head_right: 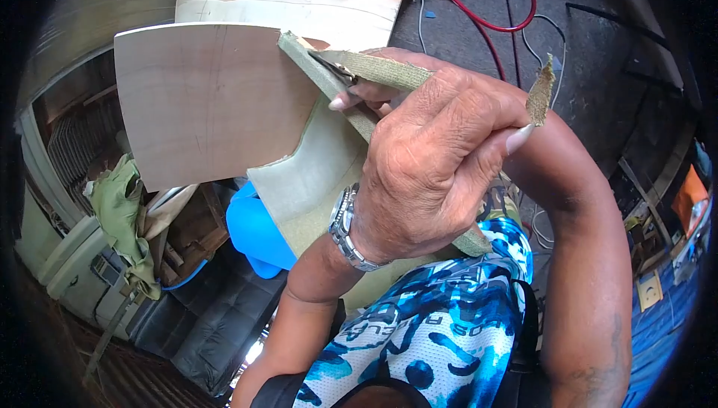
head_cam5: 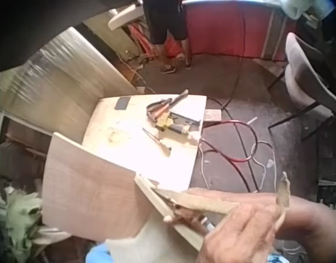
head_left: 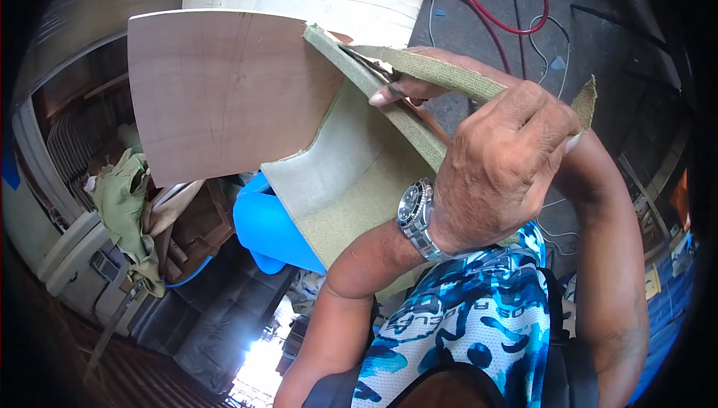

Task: Applying foam padding to a chair frame using a pneumatic staple gun and trimming excess material with scissors.

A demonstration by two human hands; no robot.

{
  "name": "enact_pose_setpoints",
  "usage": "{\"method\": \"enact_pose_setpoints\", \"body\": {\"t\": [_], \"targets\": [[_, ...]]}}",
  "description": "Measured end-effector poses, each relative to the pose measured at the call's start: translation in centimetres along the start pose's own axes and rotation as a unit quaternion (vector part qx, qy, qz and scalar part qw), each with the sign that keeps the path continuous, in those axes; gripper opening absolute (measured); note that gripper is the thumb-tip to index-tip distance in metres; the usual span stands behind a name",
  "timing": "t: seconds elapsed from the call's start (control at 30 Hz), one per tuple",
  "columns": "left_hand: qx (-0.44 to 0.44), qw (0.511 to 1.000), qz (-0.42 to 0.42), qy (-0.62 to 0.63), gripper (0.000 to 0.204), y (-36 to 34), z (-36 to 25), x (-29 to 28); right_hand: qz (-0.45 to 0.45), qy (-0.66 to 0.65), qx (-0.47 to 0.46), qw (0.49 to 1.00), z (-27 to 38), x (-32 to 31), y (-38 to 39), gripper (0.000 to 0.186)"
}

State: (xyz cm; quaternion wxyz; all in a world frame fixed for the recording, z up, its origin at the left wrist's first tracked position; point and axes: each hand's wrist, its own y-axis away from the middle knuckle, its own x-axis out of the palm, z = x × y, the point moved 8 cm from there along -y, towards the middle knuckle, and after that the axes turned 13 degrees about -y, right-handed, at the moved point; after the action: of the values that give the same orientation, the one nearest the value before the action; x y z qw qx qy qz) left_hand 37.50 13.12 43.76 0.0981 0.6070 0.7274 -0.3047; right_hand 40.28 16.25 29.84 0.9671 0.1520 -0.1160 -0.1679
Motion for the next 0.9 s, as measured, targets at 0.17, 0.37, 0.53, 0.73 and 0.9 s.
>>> {"method": "enact_pose_setpoints", "body": {"t": [0.17,0.37,0.53,0.73,0.9], "targets": [[0.0,1.0,-0.006,0.007,0.015,0.1,-0.2,0.4,-0.005,0.001,0.007,1.0,0.0,-0.3,0.2,0.05],[-0.021,0.999,0.01,0.028,0.014,-0.2,-0.3,0.0,0.004,-0.007,-0.009,1.0,1.0,-0.2,-1.7,0.052],[-0.016,1.0,0.027,-0.001,0.02,1.1,-0.5,-1.8,-0.007,-0.057,-0.06,0.997,0.8,-2.0,-6.5,0.053],[-0.263,0.856,-0.289,-0.338,0.013,17.9,5.7,-22.7,-0.082,0.082,0.186,0.976,-13.3,-10.3,-5.5,0.062],[-0.423,0.6,-0.398,-0.55,0.023,49.8,2.5,-33.5,-0.165,-0.06,0.24,0.955,-18.0,-13.0,4.3,0.062]]}}
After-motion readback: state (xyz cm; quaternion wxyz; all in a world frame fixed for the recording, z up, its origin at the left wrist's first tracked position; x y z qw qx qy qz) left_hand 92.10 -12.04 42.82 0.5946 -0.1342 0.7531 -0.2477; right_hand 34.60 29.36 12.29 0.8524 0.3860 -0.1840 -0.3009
